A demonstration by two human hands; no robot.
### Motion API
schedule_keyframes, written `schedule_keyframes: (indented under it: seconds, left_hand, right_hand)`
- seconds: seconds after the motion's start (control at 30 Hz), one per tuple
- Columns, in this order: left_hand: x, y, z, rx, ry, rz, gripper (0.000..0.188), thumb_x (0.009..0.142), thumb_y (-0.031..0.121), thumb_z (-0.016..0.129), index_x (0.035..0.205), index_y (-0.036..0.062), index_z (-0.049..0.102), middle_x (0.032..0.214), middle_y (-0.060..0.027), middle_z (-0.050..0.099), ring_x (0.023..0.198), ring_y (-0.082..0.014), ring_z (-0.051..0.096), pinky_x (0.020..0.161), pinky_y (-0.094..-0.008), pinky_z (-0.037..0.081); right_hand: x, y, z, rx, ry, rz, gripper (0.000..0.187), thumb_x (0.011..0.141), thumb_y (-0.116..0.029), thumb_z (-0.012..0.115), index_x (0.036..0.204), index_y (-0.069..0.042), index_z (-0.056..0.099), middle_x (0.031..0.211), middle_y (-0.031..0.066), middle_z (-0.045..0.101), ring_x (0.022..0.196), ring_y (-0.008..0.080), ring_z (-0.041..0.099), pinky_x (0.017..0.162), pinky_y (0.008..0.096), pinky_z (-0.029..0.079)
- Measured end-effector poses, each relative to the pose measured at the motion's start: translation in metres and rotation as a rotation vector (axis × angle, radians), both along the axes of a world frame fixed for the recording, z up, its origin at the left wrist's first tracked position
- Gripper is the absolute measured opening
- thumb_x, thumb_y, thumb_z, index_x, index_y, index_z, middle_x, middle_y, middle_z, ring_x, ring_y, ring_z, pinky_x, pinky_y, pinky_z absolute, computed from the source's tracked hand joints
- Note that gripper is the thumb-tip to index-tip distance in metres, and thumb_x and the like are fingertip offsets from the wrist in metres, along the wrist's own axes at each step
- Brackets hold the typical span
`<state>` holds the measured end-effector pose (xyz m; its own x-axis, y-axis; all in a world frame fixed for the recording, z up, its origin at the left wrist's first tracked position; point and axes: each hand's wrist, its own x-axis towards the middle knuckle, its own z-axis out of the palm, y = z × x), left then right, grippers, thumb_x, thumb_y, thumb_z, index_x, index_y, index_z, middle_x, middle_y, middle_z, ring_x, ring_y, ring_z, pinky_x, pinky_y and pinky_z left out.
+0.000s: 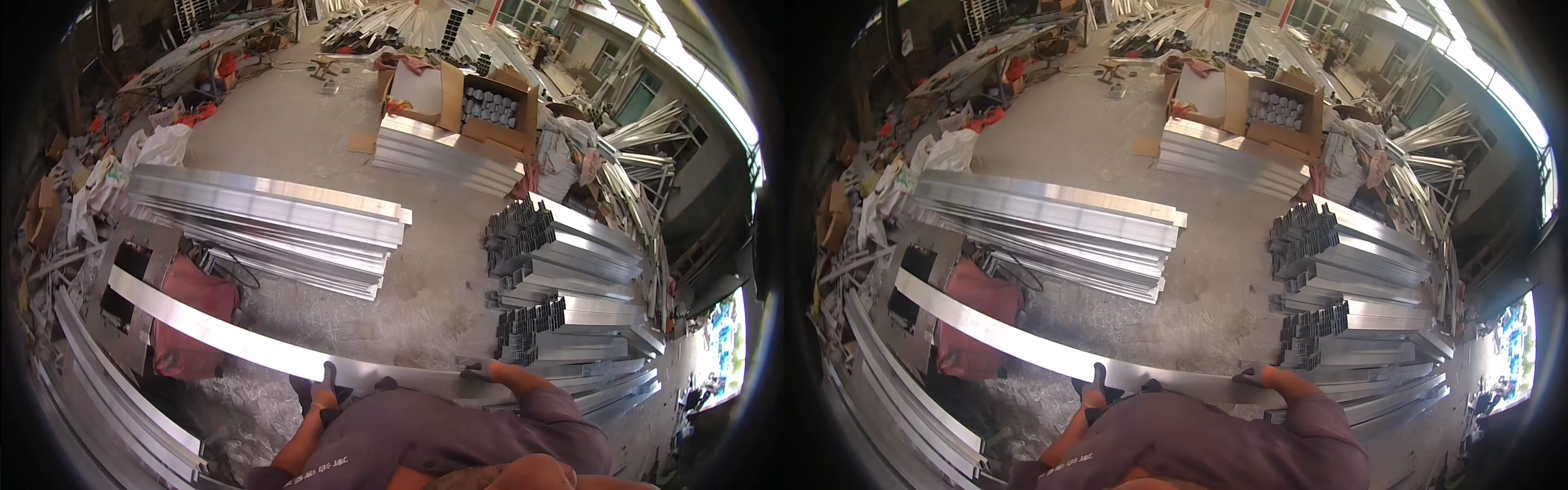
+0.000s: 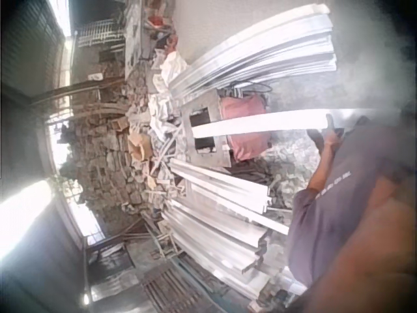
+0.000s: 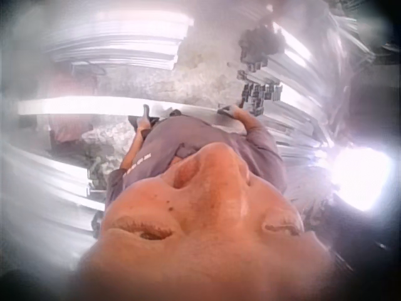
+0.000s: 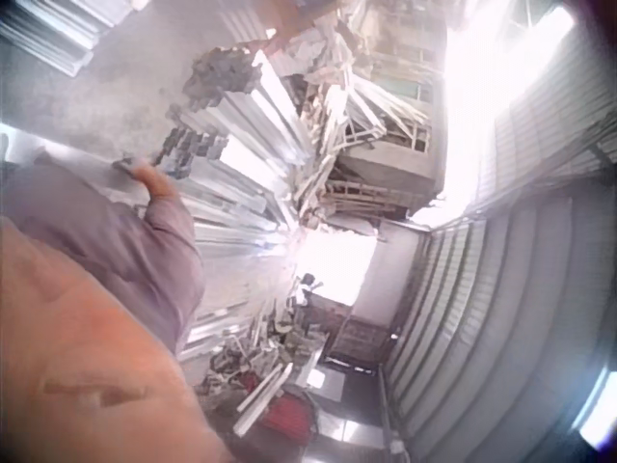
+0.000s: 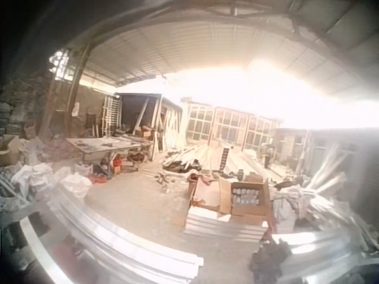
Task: The person repeatedly picks up long silver metal profiles from a pile on the floor and places them onto a growing stack. The person handles the profiles one at a time, lifting and positioning them carefully.
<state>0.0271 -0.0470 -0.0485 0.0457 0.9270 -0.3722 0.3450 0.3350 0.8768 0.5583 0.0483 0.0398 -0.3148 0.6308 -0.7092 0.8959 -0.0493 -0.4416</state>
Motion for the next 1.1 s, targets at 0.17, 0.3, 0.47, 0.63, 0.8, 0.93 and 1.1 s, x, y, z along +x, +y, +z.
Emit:
schedule_keyframes:
  seconds: [0.17,0.3,0.47,0.63,0.8,0.93,1.1]
  left_hand:
    - [-0.019,-0.013,-0.025,0.03,0.151,-0.217,0.123,0.076,0.051,0.08,0.159,-0.0007,0.005,0.145,-0.0249,0.051,0.121,-0.0422,0.06,0.099,-0.0452,0.048]
    - [-0.061,-0.001,-0.028,-0.1,-0.621,0.26,0.096,0.085,0.062,0.069,0.149,-0.0007,0.032,0.139,-0.0185,0.055,0.118,-0.0367,0.059,0.1,-0.0482,0.048]
    - [-0.164,0.044,0.026,-0.043,-1.07,0.952,0.088,0.085,0.075,0.062,0.141,0.009,0.05,0.135,-0.0123,0.057,0.121,-0.0308,0.056,0.103,-0.0485,0.048]
    - [-0.345,0.076,0.012,0.131,-1.11,1.106,0.082,0.084,0.076,0.062,0.138,0.0147,0.055,0.124,-0.0079,0.063,0.112,-0.0264,0.06,0.099,-0.0442,0.051]
    - [-0.463,0.132,0.054,-0.146,-0.32,1.354,0.085,0.08,0.078,0.064,0.137,0.0158,0.058,0.115,-0.0081,0.067,0.097,-0.0256,0.066,0.089,-0.0405,0.055]
    - [-0.595,0.119,0.049,0.042,-0.458,1.557,0.096,0.078,0.078,0.068,0.134,0.0013,0.058,0.121,-0.0118,0.067,0.101,-0.0266,0.067,0.09,-0.0399,0.056]
    - [-0.581,0.142,0.07,-0.155,-0.32,1.363,0.098,0.076,0.079,0.068,0.136,0.0025,0.056,0.123,-0.0118,0.065,0.107,-0.0258,0.065,0.094,-0.04,0.053]
  right_hand:
    - [-0.026,-0.002,0.033,-0.108,-0.075,0.091,0.074,0.086,-0.069,0.061,0.126,-0.008,0.068,0.125,0.0206,0.068,0.115,0.0346,0.064,0.099,0.0418,0.048]
    - [-0.075,0.001,0.016,0.015,-0.156,0.377,0.088,0.075,-0.068,0.073,0.141,-0.013,0.057,0.131,0.0211,0.064,0.118,0.0399,0.062,0.099,0.045,0.048]
    - [-0.25,0.05,0.057,-0.065,-0.115,0.595,0.08,0.077,-0.06,0.074,0.139,-0.013,0.058,0.118,0.0211,0.069,0.109,0.0403,0.066,0.095,0.0468,0.05]
    - [-0.409,0.078,0.073,0.242,0.047,0.606,0.062,0.081,-0.054,0.067,0.127,-0.013,0.063,0.108,0.0191,0.072,0.103,0.0386,0.068,0.091,0.049,0.052]
    - [-0.529,0.075,0.035,0.411,0.125,0.51,0.052,0.079,-0.037,0.072,0.123,-0.01,0.062,0.109,0.0184,0.07,0.107,0.0386,0.066,0.092,0.0488,0.052]
    - [-0.642,0.079,0.06,0.398,0.218,0.583,0.048,0.077,-0.03,0.074,0.118,-0.008,0.062,0.11,0.0185,0.068,0.107,0.0383,0.066,0.092,0.0483,0.052]
    - [-0.639,0.092,0.034,0.343,0.195,0.509,0.057,0.08,-0.037,0.073,0.126,-0.007,0.059,0.122,0.0164,0.066,0.118,0.036,0.062,0.101,0.0467,0.05]
